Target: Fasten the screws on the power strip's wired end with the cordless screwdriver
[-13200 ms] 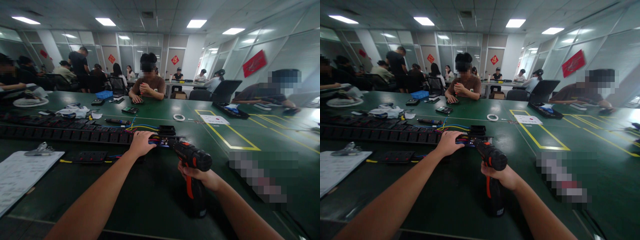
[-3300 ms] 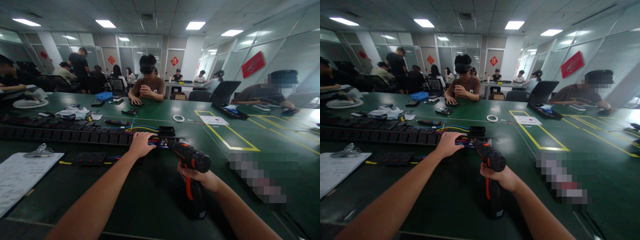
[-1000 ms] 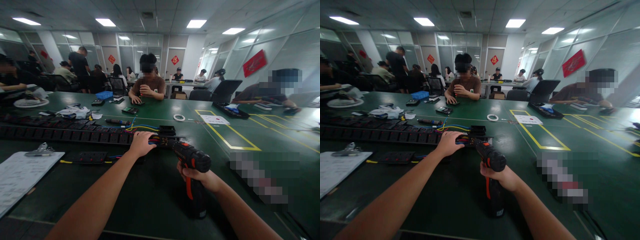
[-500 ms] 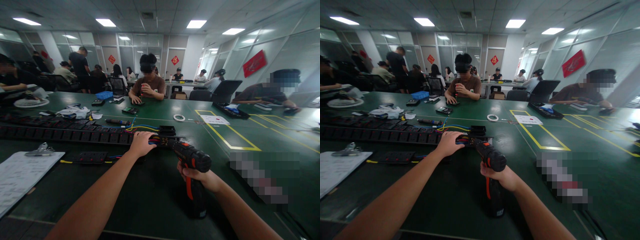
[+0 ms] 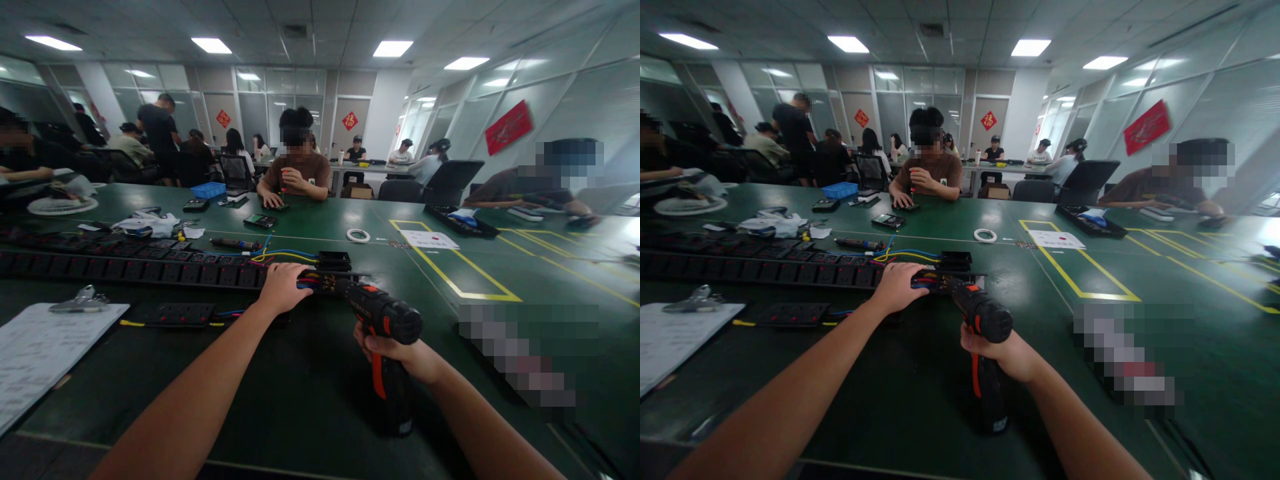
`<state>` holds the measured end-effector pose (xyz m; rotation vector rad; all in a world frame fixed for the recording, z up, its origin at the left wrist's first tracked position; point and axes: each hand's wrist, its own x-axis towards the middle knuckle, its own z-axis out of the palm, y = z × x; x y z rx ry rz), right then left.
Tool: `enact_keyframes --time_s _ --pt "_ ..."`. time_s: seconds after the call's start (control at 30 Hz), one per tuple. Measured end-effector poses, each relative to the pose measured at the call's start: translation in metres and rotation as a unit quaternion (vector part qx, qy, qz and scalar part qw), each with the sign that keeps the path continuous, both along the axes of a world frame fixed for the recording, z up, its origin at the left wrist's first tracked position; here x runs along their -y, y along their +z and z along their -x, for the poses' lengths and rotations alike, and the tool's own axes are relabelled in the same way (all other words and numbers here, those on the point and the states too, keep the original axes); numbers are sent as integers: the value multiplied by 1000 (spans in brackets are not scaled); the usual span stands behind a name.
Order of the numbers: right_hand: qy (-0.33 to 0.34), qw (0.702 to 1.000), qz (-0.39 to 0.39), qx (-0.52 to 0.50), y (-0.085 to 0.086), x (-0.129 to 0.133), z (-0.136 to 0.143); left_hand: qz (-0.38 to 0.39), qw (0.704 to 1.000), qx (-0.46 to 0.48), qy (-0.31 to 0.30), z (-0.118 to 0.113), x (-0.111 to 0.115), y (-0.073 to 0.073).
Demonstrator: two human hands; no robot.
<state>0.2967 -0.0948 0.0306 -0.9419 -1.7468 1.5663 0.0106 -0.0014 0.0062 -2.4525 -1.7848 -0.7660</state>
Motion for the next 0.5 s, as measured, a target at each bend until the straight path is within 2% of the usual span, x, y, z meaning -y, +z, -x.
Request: enact_keyframes --time_s 0.5 --pt "-4 1000 3 2 -1 0 0 0 1000 0 -1 1 0 -1"
